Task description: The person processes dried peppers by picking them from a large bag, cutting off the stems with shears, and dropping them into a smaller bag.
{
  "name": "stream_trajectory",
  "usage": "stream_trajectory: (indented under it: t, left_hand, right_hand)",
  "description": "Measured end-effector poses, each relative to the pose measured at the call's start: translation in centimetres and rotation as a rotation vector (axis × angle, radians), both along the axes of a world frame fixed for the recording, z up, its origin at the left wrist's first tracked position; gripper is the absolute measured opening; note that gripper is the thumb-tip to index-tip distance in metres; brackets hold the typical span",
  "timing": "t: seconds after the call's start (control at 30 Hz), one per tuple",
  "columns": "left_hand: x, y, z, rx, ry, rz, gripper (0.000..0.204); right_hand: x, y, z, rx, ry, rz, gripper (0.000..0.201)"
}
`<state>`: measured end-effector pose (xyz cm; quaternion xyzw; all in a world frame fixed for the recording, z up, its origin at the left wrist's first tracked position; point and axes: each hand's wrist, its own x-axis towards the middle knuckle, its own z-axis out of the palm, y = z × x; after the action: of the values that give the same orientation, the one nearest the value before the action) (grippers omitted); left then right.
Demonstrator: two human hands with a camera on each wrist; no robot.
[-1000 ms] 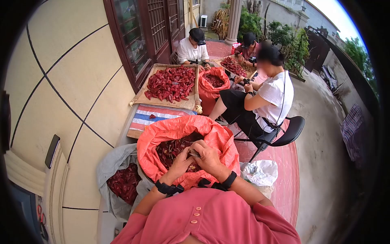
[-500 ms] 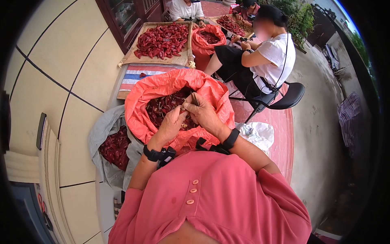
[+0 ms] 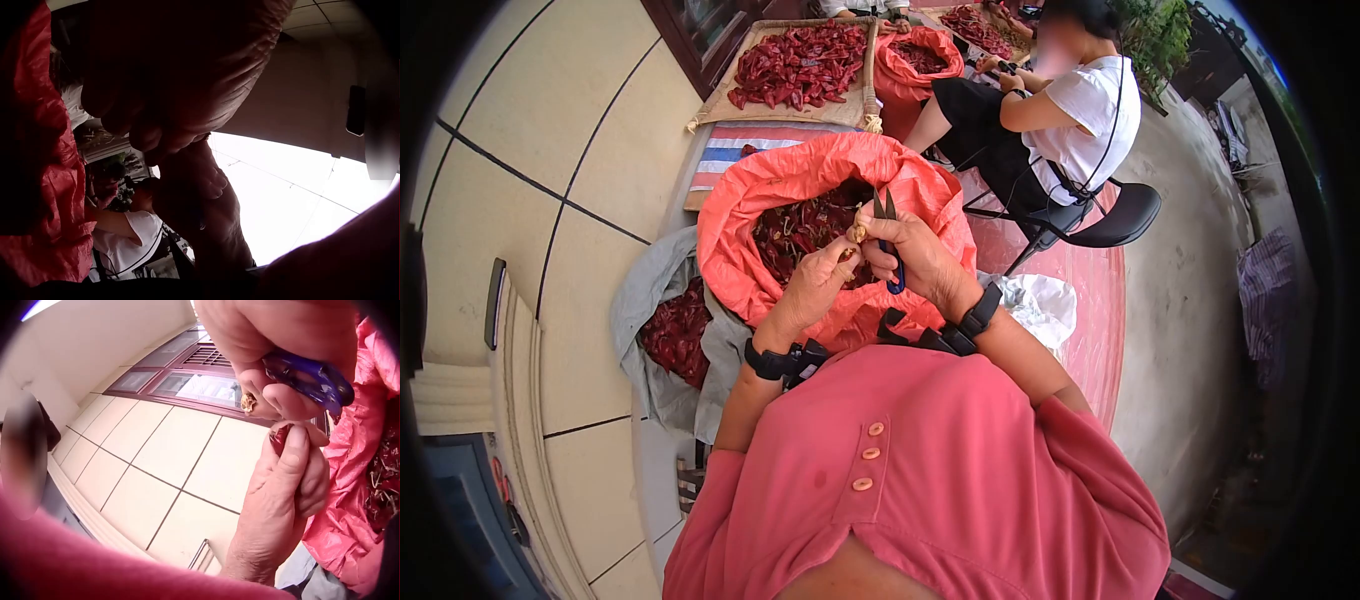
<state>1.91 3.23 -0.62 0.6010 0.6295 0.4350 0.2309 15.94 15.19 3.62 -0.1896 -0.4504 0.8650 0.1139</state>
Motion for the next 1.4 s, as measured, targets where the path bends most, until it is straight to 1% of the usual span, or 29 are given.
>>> stream_trajectory:
  t: [0.03,0.07,0.13,0.17,0.23,0.27,0.37,0.4,0.5,0.53,0.6,0.63,0.7,0.73,0.77,0.83,0.9,0.93,0.97,1.0,1.03,1.07,1.1,1.13,1.2,1.3,1.37,1.4]
  left_hand:
    - [-0.4,-0.1,-0.3,-0.038,0.075,-0.019,0.021]
    - [-0.9,-0.4,-0.5,-0.068,0.147,0.037,0.021]
    - [-2.3,-2.1,-0.7,-0.144,0.283,0.141,0.022]
    - [-3.2,-3.4,-0.6,-0.103,0.285,0.252,0.022]
    - [-6.2,-6.5,-2.0,-0.087,0.369,0.388,0.022]
    - [-7.7,-8.4,-2.9,-0.101,0.444,0.467,0.022]
    - [-12.0,-14.3,-6.0,-0.383,0.64,0.645,0.025]
    - [-12.9,-15.7,-6.2,-0.48,0.654,0.678,0.031]
    - [-14.4,-18.2,-7.7,-0.443,0.901,0.785,0.039]
    - [-14.6,-17.6,-7.3,-0.471,0.809,0.763,0.043]
    - [-14.8,-15.1,-7.5,-0.349,0.586,0.659,0.039]
    - [-14.6,-13.4,-7.7,-0.286,0.472,0.608,0.037]
    - [-12.5,-8.9,-7.7,-0.304,0.059,0.444,0.032]
    - [-11.1,-6.6,-7.8,-0.302,0.044,0.341,0.029]
    - [-9.7,-4.3,-8.1,-0.299,0.028,0.237,0.027]
    - [-7.1,-0.1,-11.3,-0.26,0.039,0.022,0.026]
    - [-4.4,3.3,-13.9,-0.23,0.066,-0.125,0.026]
    - [-3.2,4.6,-14.5,-0.318,0.092,-0.157,0.027]
    - [-2.2,5.8,-15.0,-0.404,0.119,-0.189,0.028]
    - [-1.5,6.9,-15.9,-0.447,0.157,-0.238,0.03]
    - [-0.9,7.9,-17.4,-0.496,0.194,-0.233,0.03]
    - [-0.4,9.0,-19.1,-0.543,0.232,-0.228,0.03]
    - [0.0,9.6,-19.1,-0.59,0.27,-0.222,0.03]
    - [0.1,9.6,-19.2,-0.63,0.236,-0.168,0.031]
    - [0.0,9.2,-19.2,-0.497,0.18,-0.133,0.03]
    - [-1.8,7.3,-19.2,-0.326,0.172,-0.101,0.028]
    - [-3.1,5.0,-17.9,-0.213,0.127,0.017,0.028]
    - [-3.4,4.1,-16.4,-0.22,-0.036,0.004,0.028]
  right_hand:
    - [0.0,0.1,0.4,0.011,-0.002,0.03,0.013]
    - [0.2,-0.5,0.8,0.103,-0.022,-0.078,0.014]
    - [1.6,0.3,0.6,0.37,-0.109,-0.156,0.013]
    - [2.7,1.0,0.3,0.501,-0.155,-0.194,0.013]
    - [5.6,2.5,-1.2,0.569,-0.28,-0.374,0.01]
    - [7.3,3.2,-3.1,0.617,-0.366,-0.481,0.008]
    - [12.4,4.3,-10.0,0.839,-0.6,-0.745,0.005]
    - [14.4,4.7,-12.8,0.903,-0.702,-0.773,0.007]
    - [18.1,4.8,-17.8,0.594,-0.871,-0.83,0.008]
    - [18.7,4.6,-18.8,0.542,-0.902,-0.819,0.009]
    - [20.0,4.2,-21.1,0.441,-0.963,-0.799,0.012]
    - [20.7,4.2,-23.4,0.516,-0.989,-0.742,0.019]
    - [21.3,2.9,-25.4,0.491,-1.062,-0.701,0.026]
    - [21.4,2.5,-25.5,0.397,-1.071,-0.658,0.029]
    - [21.4,2.0,-25.1,0.379,-1.07,-0.635,0.027]
    - [21.6,1.2,-25.0,0.432,-1.057,-0.618,0.023]
    - [21.6,0.7,-24.5,0.503,-1.009,-0.627,0.02]
    - [21.3,0.4,-23.9,0.539,-0.985,-0.631,0.019]
    - [21.2,0.0,-23.2,0.506,-0.978,-0.647,0.019]
    - [20.3,-0.7,-21.0,0.473,-0.97,-0.661,0.018]
    - [19.6,-1.2,-19.7,0.441,-0.961,-0.676,0.018]
    - [19.6,-1.6,-19.5,0.4,-0.917,-0.686,0.017]
    - [19.8,-1.8,-19.2,0.424,-0.892,-0.677,0.017]
    - [20.0,-2.1,-19.0,0.445,-0.867,-0.667,0.017]
    - [20.0,-2.6,-18.3,0.501,-0.828,-0.665,0.017]
    - [18.2,-2.8,-13.3,0.47,-0.905,-0.668,0.017]
    - [16.5,-2.5,-10.7,0.535,-0.837,-0.654,0.014]
    - [15.8,-1.9,-10.1,0.549,-0.774,-0.618,0.014]
